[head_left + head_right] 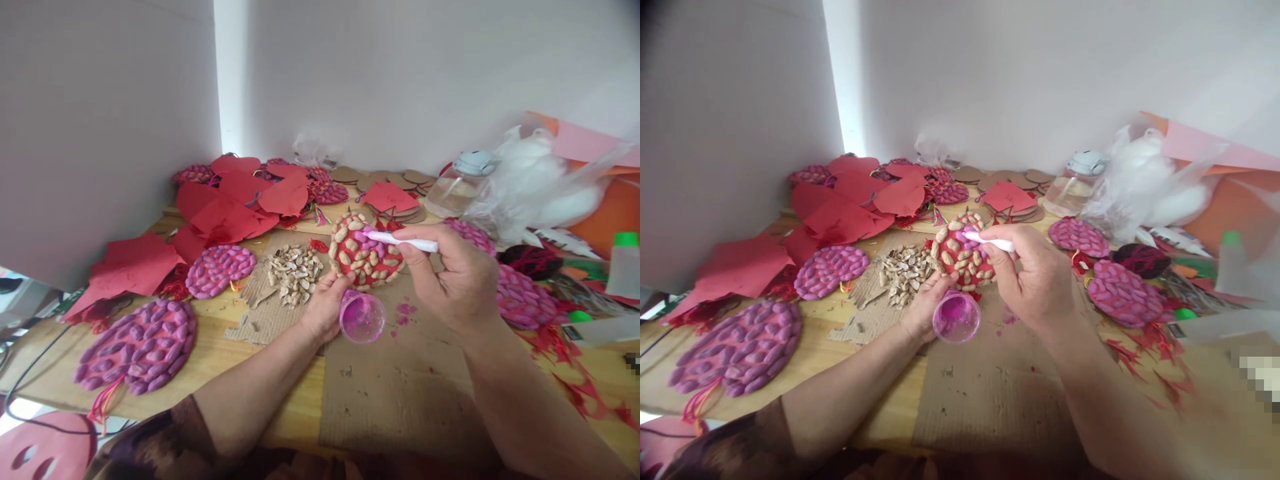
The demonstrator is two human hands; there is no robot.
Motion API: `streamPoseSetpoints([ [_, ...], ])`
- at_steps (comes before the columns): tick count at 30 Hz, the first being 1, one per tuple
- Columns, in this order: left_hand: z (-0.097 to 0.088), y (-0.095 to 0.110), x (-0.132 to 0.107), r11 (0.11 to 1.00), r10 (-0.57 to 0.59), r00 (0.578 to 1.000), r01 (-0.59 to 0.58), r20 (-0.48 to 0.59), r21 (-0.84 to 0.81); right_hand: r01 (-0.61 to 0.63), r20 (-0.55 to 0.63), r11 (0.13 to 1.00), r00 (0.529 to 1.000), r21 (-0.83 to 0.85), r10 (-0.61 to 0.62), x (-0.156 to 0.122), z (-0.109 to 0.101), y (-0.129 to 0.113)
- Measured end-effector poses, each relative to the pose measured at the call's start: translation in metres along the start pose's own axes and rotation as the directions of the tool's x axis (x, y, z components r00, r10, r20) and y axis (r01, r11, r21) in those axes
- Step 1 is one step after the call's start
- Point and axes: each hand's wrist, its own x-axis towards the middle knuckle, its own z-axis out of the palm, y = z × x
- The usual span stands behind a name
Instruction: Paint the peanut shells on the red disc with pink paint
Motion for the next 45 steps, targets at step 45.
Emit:
streamPoseSetpoints([
  [45, -0.005, 0.004, 0.008, 0.995, 0.095, 0.995, -0.095, -0.041, -0.011, -0.02, 0.272, 0.992, 0.962, 0.123, -0.014, -0.051, -0.016, -0.037],
])
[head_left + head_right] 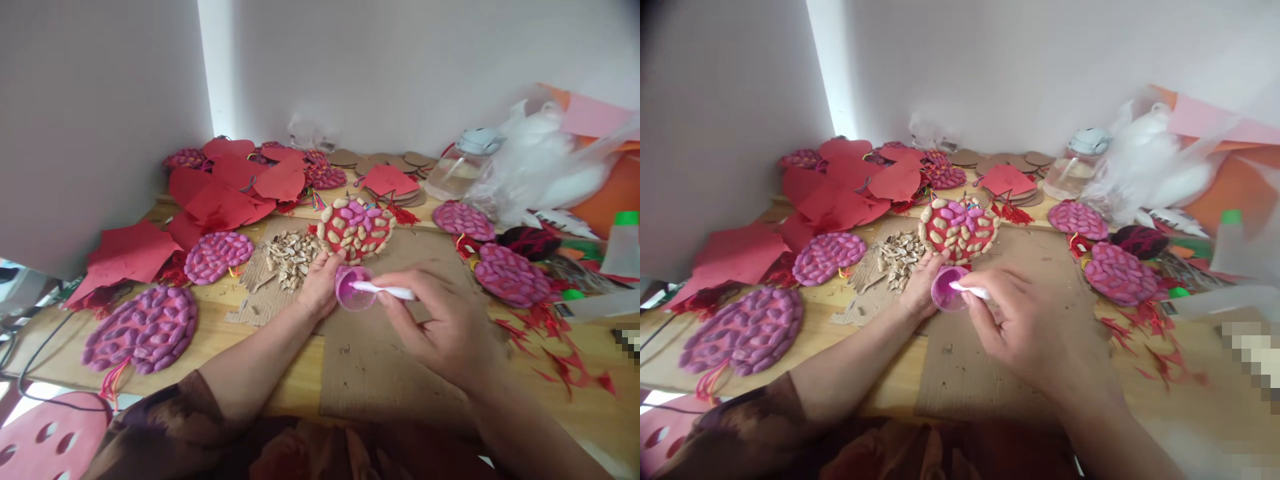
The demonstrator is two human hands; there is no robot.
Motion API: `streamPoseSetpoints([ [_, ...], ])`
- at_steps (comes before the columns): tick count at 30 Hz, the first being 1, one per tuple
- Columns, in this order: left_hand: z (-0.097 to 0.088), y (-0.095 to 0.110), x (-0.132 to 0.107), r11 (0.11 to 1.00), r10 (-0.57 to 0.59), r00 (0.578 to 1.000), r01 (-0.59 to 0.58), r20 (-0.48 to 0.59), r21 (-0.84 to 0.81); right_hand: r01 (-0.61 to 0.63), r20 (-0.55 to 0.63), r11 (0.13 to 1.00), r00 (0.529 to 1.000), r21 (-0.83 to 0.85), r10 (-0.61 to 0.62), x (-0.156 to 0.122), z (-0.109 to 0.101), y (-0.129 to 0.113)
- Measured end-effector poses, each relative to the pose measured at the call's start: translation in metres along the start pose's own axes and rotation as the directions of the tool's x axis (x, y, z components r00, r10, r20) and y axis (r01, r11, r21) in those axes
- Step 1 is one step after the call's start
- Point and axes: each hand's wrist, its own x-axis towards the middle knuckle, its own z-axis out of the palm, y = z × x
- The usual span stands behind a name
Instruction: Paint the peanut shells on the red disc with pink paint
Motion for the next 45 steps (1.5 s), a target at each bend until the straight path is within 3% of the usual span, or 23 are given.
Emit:
streamPoseSetpoints([
  [4, -0.001, -0.003, 0.001, 0.996, 0.084, 0.996, -0.086, 0.036, 0.038, 0.054, -0.015, 0.998, 0.998, -0.026, -0.054, -0.005, 0.023, 0.005],
  [8, -0.005, -0.005, 0.002, 0.992, 0.083, 0.992, -0.091, 0.097, 0.086, 0.081, -0.002, 0.994, 0.997, -0.079, -0.081, -0.007, 0.036, 0.007],
  [18, -0.002, -0.003, -0.003, 0.994, 0.044, 0.998, -0.049, 0.053, 0.098, 0.065, -0.035, 0.997, 0.997, -0.039, -0.066, -0.009, 0.038, 0.005],
  [24, -0.002, 0.001, -0.005, 0.997, -0.051, 0.999, 0.051, 0.008, 0.055, -0.111, -0.078, 0.989, 0.99, 0.098, 0.119, -0.005, 0.009, 0.002],
  [27, -0.004, 0.001, -0.004, 0.996, -0.081, 0.997, 0.081, -0.013, 0.041, -0.239, -0.111, 0.945, 0.957, 0.223, 0.268, -0.008, -0.002, 0.01],
  [29, -0.005, 0.001, -0.004, 0.994, -0.104, 0.994, 0.105, -0.016, 0.04, -0.266, -0.227, 0.931, 0.919, 0.251, 0.324, -0.011, -0.004, 0.019],
  [32, -0.005, 0.001, -0.006, 0.99, -0.127, 0.992, 0.127, -0.008, 0.063, -0.239, -0.46, 0.963, 0.846, 0.125, 0.269, -0.012, -0.002, 0.035],
  [34, -0.004, 0.002, -0.008, 0.985, -0.144, 0.99, 0.143, 0.003, 0.093, -0.213, -0.511, 0.976, 0.836, 0.037, 0.201, -0.011, -0.001, 0.043],
  [45, 0.001, 0.001, -0.014, 0.98, -0.14, 0.989, 0.13, 0.056, 0.152, -0.178, -0.496, 0.971, 0.865, -0.159, 0.077, -0.006, -0.004, 0.046],
])
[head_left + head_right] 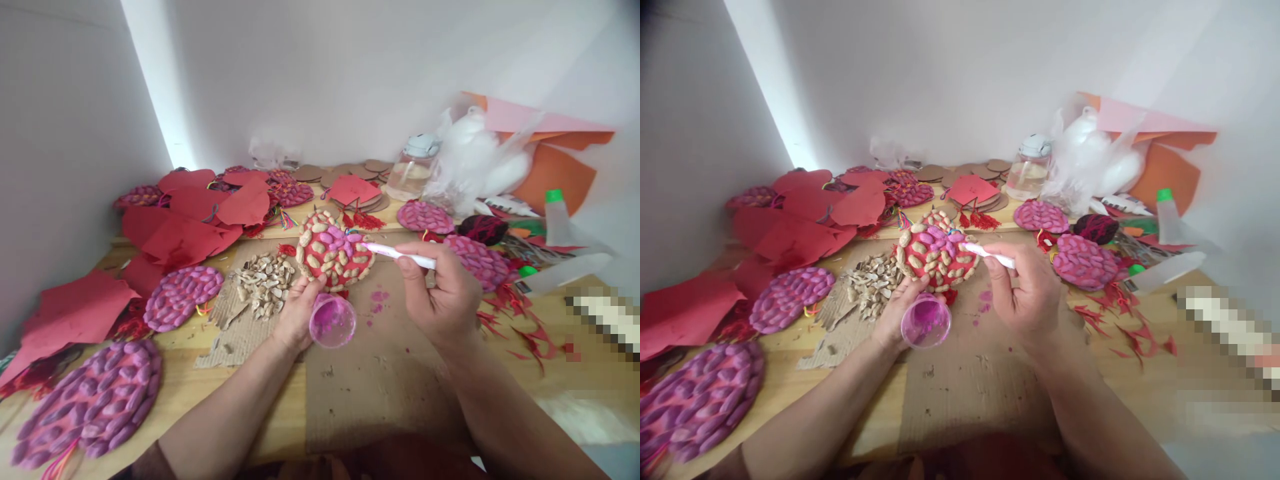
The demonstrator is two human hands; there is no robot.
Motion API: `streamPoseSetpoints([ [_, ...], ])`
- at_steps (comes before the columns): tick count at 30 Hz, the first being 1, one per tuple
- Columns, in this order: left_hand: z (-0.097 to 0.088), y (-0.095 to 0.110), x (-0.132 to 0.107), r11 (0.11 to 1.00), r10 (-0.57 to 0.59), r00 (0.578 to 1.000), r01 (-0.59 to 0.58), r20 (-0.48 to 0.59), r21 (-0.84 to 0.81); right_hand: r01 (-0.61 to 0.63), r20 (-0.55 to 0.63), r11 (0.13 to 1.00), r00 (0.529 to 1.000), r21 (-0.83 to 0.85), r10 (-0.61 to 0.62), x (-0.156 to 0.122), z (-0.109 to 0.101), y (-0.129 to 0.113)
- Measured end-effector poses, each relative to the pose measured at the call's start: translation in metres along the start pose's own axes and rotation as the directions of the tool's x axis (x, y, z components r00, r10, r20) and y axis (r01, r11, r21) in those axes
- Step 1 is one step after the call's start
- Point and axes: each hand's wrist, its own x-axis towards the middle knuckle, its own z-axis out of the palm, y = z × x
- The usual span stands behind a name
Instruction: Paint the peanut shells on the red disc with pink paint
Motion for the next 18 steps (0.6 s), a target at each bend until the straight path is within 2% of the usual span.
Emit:
streamPoseSetpoints([
  [9, -0.0008, -0.0018, -0.0014, 0.999, 0.01, 1.0, -0.011, 0.016, 0.033, 0.11, 0.043, 0.994, 0.993, -0.029, -0.108, 0.0002, 0.0035, 0.0011],
  [18, -0.0018, -0.0005, -0.0019, 0.999, -0.028, 0.999, 0.027, 0.02, 0.031, 0.22, 0.076, 0.975, 0.973, -0.044, -0.216, 0.001, 0.0053, 0.0003],
])
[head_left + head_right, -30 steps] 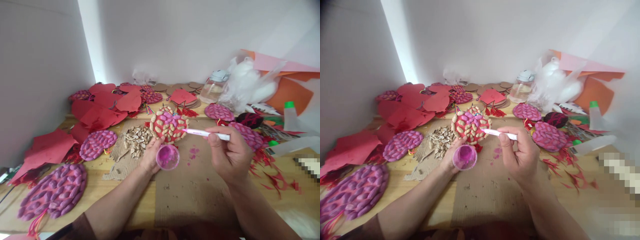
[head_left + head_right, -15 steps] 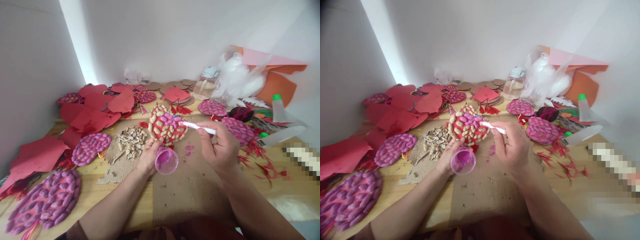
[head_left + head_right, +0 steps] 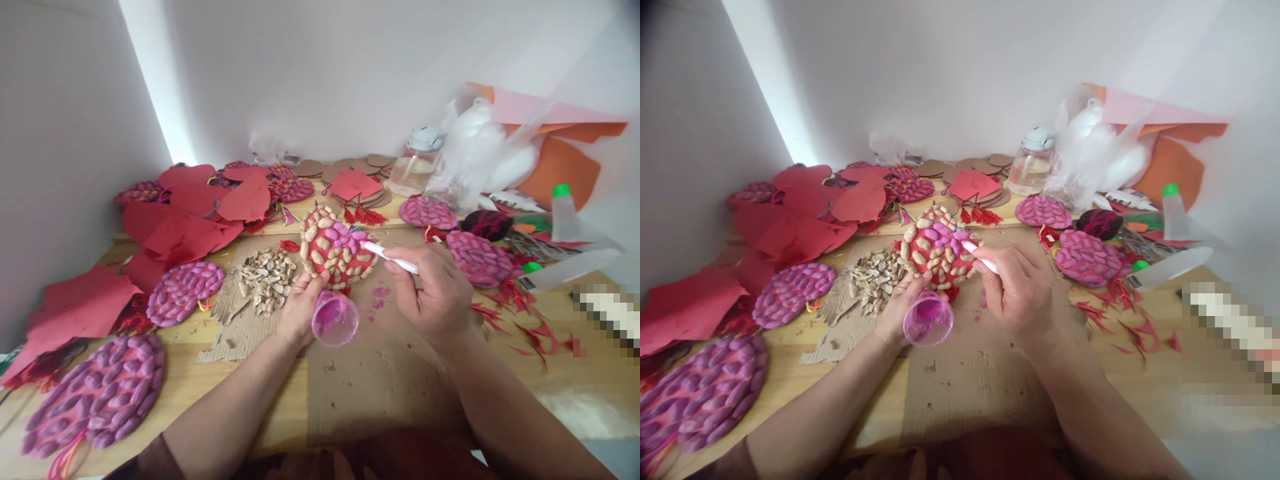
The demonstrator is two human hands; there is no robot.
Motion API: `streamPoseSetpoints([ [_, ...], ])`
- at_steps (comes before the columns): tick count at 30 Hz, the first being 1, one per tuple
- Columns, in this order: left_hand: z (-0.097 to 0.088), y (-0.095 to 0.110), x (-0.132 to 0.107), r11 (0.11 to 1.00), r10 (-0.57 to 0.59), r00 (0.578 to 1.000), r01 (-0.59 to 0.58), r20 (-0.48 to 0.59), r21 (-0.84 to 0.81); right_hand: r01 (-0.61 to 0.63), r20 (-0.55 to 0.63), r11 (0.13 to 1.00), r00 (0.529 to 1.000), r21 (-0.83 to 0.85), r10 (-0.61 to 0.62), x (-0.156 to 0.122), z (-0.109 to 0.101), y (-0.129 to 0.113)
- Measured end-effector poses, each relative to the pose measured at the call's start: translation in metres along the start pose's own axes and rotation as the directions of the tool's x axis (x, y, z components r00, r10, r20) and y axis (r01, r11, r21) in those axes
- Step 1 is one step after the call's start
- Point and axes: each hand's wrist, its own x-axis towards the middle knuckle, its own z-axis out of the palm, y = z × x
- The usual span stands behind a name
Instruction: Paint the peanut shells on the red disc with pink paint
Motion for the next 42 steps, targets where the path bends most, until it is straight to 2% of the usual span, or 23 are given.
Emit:
streamPoseSetpoints([
  [7, 0.0009, -0.0004, 0.0022, 1.0, 0.029, 0.999, -0.029, -0.017, -0.003, 0.07, 0.05, 0.997, 0.996, -0.018, -0.069, -0.0012, 0.0035, -0.0022],
  [17, 0.0004, -0.0021, 0.0025, 1.0, 0.019, 1.0, -0.019, -0.021, 0.015, 0.036, 0.052, 0.999, 0.998, -0.014, -0.035, -0.0039, 0.002, -0.0005],
  [29, -0.0012, -0.0032, 0.0048, 0.999, 0.034, 0.999, -0.034, -0.02, 0.033, 0.107, 0.083, 0.993, 0.991, -0.039, -0.104, -0.0037, 0.0071, -0.0005],
  [36, 0.0013, -0.0042, 0.0046, 0.999, 0.031, 0.999, -0.031, -0.016, -0.005, 0.098, 0.025, 0.993, 0.995, -0.064, -0.097, -0.0023, 0.0045, 0.0012],
  [42, 0.001, -0.0034, 0.0045, 1.0, 0.025, 0.999, -0.025, -0.035, 0.003, 0.094, 0.092, 0.995, 0.992, -0.033, -0.09, -0.0038, 0.0077, 0.0002],
])
